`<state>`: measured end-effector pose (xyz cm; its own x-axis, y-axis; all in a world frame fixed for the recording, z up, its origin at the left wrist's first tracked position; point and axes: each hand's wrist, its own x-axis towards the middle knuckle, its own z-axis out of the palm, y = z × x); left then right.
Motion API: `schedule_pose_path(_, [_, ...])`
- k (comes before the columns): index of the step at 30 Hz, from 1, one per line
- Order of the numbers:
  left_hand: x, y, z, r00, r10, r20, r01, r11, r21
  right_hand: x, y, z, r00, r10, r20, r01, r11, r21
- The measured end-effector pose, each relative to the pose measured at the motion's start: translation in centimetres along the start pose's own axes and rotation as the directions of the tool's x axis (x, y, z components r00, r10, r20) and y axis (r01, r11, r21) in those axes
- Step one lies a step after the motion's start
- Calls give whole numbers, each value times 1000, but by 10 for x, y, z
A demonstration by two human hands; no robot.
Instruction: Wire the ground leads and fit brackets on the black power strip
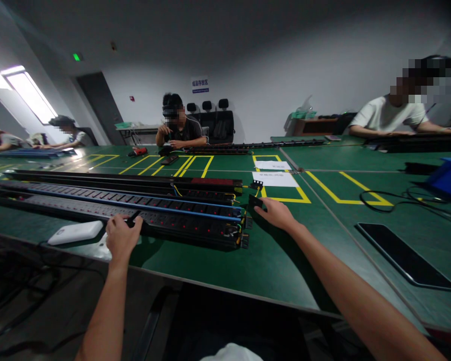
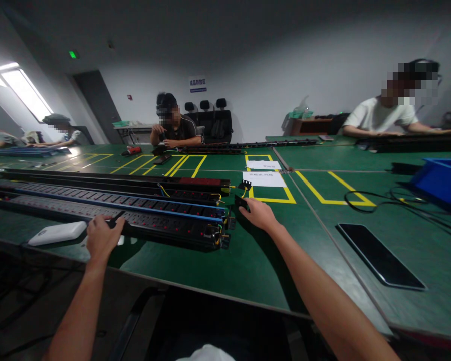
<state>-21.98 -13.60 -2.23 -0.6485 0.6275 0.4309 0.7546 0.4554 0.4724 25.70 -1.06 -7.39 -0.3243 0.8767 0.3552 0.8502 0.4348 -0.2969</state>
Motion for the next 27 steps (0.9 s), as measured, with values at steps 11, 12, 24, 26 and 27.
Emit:
schedule_pose_path(11, [1, -2, 2, 999, 38, -22, -37, 999, 13, -1, -3, -3, 1000, -3, 12, 3, 1000, -3])
schedule_pose_path(12, [1, -3, 3, 999, 40, -24, -40, 999, 10, -1, -3, -3, 1000, -3, 10, 3, 1000, 2])
schedule_pose_path(24, [1, -5, 5, 998, 55, -29, -56, 998, -5, 0, -3, -3, 1000, 12, 19, -12, 1000, -9])
schedule_pose_path(26, [1, -5, 5, 998, 56, -28, -56, 998, -6, 0, -3, -3, 1000, 11, 17, -10, 1000, -13])
schedule_pose_path(27, [1, -5, 4, 998, 57, -28, -57, 998, -8, 0, -3, -3, 1000, 10, 15, -10, 1000, -13])
